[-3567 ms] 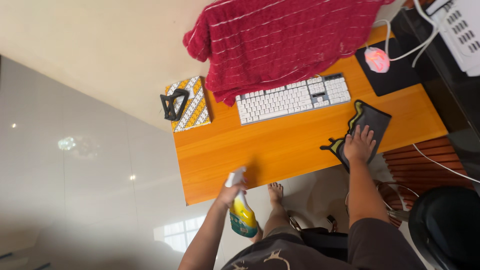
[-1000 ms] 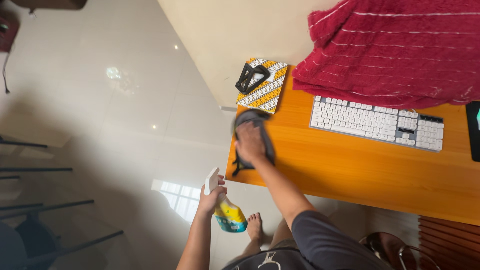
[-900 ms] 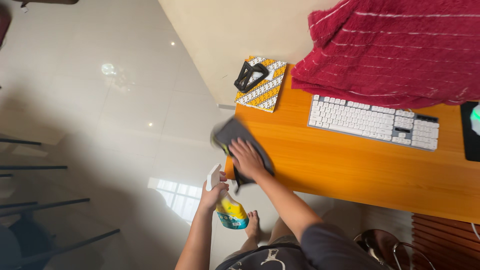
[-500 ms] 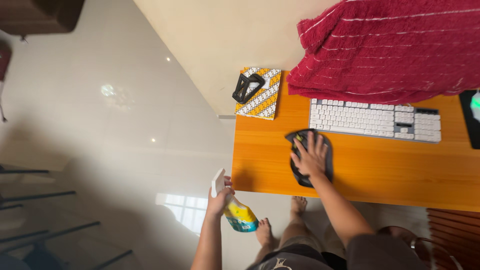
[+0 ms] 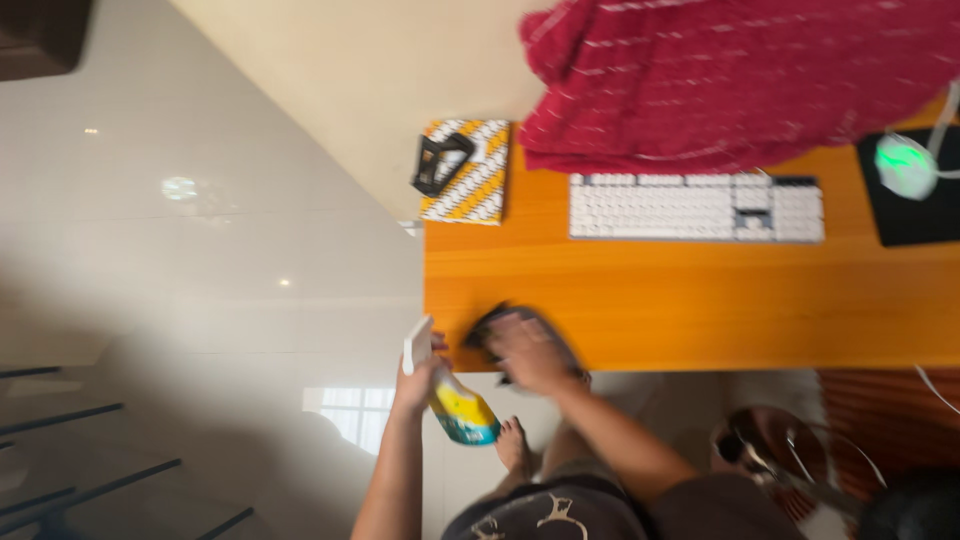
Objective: The person cleans a marble countertop and a wooden desk using a spray cleaner and a yellow cloth. They wipe the surfaces, briefly handle a glass jar and cutlery, then move to the desk to wipe around a keyboard and mouse, and finally clean a chair seat.
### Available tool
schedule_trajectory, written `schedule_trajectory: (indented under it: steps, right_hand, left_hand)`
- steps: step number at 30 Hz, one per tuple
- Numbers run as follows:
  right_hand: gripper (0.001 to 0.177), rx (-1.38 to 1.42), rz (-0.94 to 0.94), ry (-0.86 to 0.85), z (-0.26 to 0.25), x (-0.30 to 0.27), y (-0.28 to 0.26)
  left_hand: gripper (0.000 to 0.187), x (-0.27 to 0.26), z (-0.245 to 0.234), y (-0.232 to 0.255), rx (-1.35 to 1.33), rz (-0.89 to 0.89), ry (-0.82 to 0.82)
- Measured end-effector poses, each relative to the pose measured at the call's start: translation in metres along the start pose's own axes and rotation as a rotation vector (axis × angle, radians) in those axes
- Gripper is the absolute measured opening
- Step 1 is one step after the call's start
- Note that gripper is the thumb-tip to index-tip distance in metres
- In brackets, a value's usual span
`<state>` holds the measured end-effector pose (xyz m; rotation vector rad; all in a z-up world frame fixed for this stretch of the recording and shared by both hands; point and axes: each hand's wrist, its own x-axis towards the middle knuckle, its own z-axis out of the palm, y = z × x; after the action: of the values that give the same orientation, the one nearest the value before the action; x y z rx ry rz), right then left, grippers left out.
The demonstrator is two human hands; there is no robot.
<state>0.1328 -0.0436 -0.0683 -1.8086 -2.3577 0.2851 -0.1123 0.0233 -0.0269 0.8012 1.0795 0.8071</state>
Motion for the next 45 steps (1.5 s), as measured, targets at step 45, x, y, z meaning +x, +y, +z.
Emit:
schedule_trajectory:
  steps: [45]
  right_hand:
    - [0.057,0.114,0.415,0.211,-0.016,0.145,0.123]
  left_hand:
    - [0.040,0.125,0.099,0.013,-0.201,-0.264,-0.142]
